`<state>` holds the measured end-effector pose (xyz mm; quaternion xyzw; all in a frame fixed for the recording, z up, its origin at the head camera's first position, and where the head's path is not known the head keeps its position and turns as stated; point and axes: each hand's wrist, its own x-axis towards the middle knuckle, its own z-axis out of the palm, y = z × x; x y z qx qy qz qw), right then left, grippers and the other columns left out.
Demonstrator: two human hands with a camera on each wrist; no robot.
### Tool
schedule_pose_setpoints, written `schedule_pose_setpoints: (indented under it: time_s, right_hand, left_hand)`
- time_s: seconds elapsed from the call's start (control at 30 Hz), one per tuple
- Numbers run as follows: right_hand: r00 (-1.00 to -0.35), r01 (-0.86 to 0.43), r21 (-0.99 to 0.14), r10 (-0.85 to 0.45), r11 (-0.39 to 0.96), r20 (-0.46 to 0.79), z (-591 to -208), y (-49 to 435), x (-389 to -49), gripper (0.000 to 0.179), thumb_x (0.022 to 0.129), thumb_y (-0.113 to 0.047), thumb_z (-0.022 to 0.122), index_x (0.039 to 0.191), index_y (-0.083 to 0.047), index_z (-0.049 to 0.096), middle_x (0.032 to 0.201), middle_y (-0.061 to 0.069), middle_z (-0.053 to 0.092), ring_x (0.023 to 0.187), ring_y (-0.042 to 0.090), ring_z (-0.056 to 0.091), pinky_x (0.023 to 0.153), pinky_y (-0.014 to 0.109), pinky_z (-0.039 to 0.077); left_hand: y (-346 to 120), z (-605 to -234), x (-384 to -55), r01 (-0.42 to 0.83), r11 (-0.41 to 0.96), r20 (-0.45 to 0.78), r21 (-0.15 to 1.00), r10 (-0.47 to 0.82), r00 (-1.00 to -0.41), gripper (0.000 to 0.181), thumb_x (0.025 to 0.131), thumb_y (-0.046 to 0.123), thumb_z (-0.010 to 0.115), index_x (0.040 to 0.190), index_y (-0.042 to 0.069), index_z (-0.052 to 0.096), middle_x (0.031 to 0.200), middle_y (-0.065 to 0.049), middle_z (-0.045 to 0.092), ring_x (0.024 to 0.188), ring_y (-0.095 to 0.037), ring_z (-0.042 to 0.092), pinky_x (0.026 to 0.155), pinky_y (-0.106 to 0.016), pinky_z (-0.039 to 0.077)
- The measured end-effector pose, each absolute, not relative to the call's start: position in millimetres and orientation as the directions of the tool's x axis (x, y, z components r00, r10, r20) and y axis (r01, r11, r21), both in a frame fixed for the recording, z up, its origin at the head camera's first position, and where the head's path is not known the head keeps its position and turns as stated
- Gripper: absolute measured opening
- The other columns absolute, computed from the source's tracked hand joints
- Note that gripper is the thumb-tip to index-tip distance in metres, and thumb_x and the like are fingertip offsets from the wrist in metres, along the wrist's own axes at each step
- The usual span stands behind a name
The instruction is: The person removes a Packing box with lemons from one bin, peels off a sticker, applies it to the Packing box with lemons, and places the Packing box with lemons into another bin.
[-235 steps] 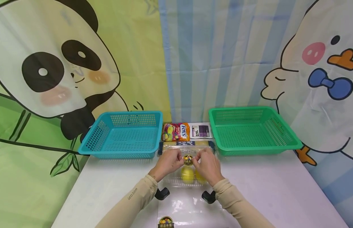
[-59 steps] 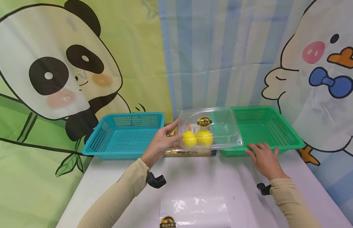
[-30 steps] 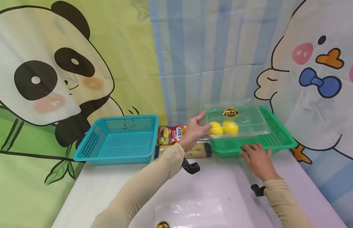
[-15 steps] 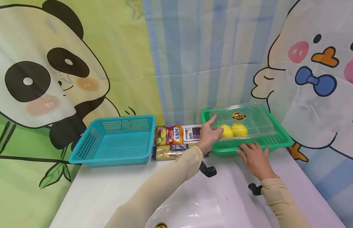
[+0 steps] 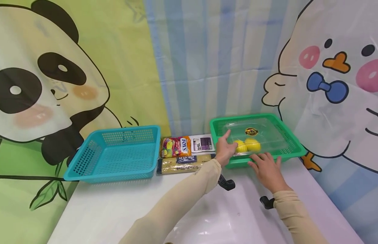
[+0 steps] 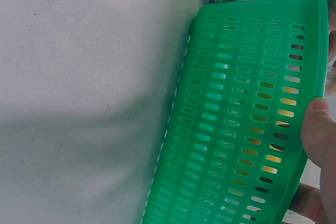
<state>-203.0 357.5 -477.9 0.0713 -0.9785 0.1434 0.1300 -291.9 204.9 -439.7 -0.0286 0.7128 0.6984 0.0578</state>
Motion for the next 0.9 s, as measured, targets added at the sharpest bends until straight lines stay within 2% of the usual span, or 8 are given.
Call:
schedule_pose_setpoints:
  time_s: [0.03, 0.17, 0.5, 0.7, 0.77, 0.8, 0.83, 0.9]
  right_hand:
    - [-0.955, -0.178, -0.265, -0.102, 0.948, 0.277, -478.5, 356.8, -202.7, 0.036, 0.104, -0.027, 0.058, 0.13, -0.002, 0.063, 0.127, 0.031, 0.06, 0.127, 0.051, 0.043, 0.096, 0.092, 0.012]
    - [-0.951, -0.188, -0.267, -0.107, 0.945, 0.292, -482.2, 354.3, -202.2, 0.035, 0.103, -0.027, 0.059, 0.128, -0.003, 0.064, 0.126, 0.03, 0.061, 0.126, 0.05, 0.044, 0.095, 0.092, 0.012]
    - [-0.927, -0.212, -0.246, -0.115, 0.946, 0.356, -482.5, 353.5, -201.8, 0.031, 0.102, -0.024, 0.062, 0.124, -0.004, 0.066, 0.12, 0.026, 0.065, 0.122, 0.047, 0.048, 0.095, 0.09, 0.017]
    - [-0.922, -0.216, -0.237, -0.119, 0.947, 0.368, -480.6, 354.2, -202.1, 0.028, 0.101, -0.023, 0.063, 0.123, -0.006, 0.067, 0.119, 0.024, 0.066, 0.121, 0.046, 0.049, 0.096, 0.09, 0.017]
    - [-0.924, -0.215, -0.239, -0.117, 0.947, 0.365, -480.4, 354.4, -202.1, 0.028, 0.101, -0.022, 0.063, 0.123, -0.006, 0.067, 0.118, 0.023, 0.066, 0.121, 0.046, 0.049, 0.096, 0.09, 0.017]
    - [-0.924, -0.213, -0.238, -0.117, 0.948, 0.364, -480.3, 354.6, -202.1, 0.028, 0.101, -0.022, 0.063, 0.123, -0.006, 0.067, 0.118, 0.023, 0.067, 0.121, 0.046, 0.049, 0.096, 0.09, 0.017]
    - [-0.925, -0.212, -0.238, -0.116, 0.948, 0.362, -480.2, 354.7, -202.0, 0.028, 0.101, -0.023, 0.063, 0.123, -0.006, 0.067, 0.117, 0.022, 0.067, 0.122, 0.046, 0.049, 0.096, 0.09, 0.017]
    - [-0.927, -0.209, -0.237, -0.115, 0.949, 0.357, -480.2, 355.2, -201.5, 0.029, 0.101, -0.023, 0.063, 0.124, -0.006, 0.067, 0.117, 0.022, 0.067, 0.122, 0.046, 0.049, 0.096, 0.09, 0.017]
  left_hand:
    - [205.8, -441.4, -292.3, -0.126, 0.021, -0.127, 0.992, 0.041, -0.991, 0.074, 0.089, -0.011, 0.062, 0.152, 0.027, 0.048, 0.158, -0.005, 0.045, 0.038, -0.009, 0.04, 0.042, -0.025, 0.05]
    - [206.7, -447.2, -293.0, -0.135, 0.04, -0.137, 0.99, 0.048, -0.989, 0.07, 0.093, -0.01, 0.059, 0.152, 0.026, 0.048, 0.158, -0.005, 0.046, 0.037, -0.012, 0.034, 0.042, -0.028, 0.047]
    - [211.8, -455.7, -300.4, -0.116, 0.118, -0.123, 0.986, 0.058, -0.991, 0.067, 0.096, -0.009, 0.052, 0.154, 0.025, 0.046, 0.162, -0.006, 0.038, 0.038, -0.013, 0.025, 0.037, -0.026, 0.031]
    - [213.9, -456.1, -302.1, -0.114, 0.139, -0.123, 0.984, 0.063, -0.99, 0.068, 0.096, -0.012, 0.05, 0.154, 0.023, 0.046, 0.163, -0.008, 0.036, 0.04, -0.016, 0.021, 0.038, -0.028, 0.027]
    - [214.3, -455.7, -302.0, -0.113, 0.164, -0.124, 0.98, 0.063, -0.99, 0.068, 0.096, -0.013, 0.049, 0.154, 0.023, 0.046, 0.163, -0.007, 0.036, 0.043, -0.02, 0.03, 0.04, -0.029, 0.028]
    - [214.8, -455.2, -301.8, -0.107, 0.188, -0.12, 0.976, 0.059, -0.991, 0.068, 0.096, -0.013, 0.05, 0.153, 0.023, 0.046, 0.162, -0.007, 0.037, 0.049, -0.021, 0.043, 0.044, -0.029, 0.031]
    - [215.2, -454.6, -301.5, -0.106, 0.208, -0.12, 0.972, 0.058, -0.991, 0.069, 0.096, -0.013, 0.05, 0.153, 0.024, 0.046, 0.162, -0.007, 0.038, 0.06, -0.022, 0.054, 0.047, -0.029, 0.034]
    - [216.3, -453.7, -301.1, -0.108, 0.25, -0.125, 0.962, 0.055, -0.991, 0.072, 0.094, -0.016, 0.05, 0.153, 0.024, 0.046, 0.161, -0.006, 0.039, 0.085, -0.027, 0.065, 0.052, -0.03, 0.036]
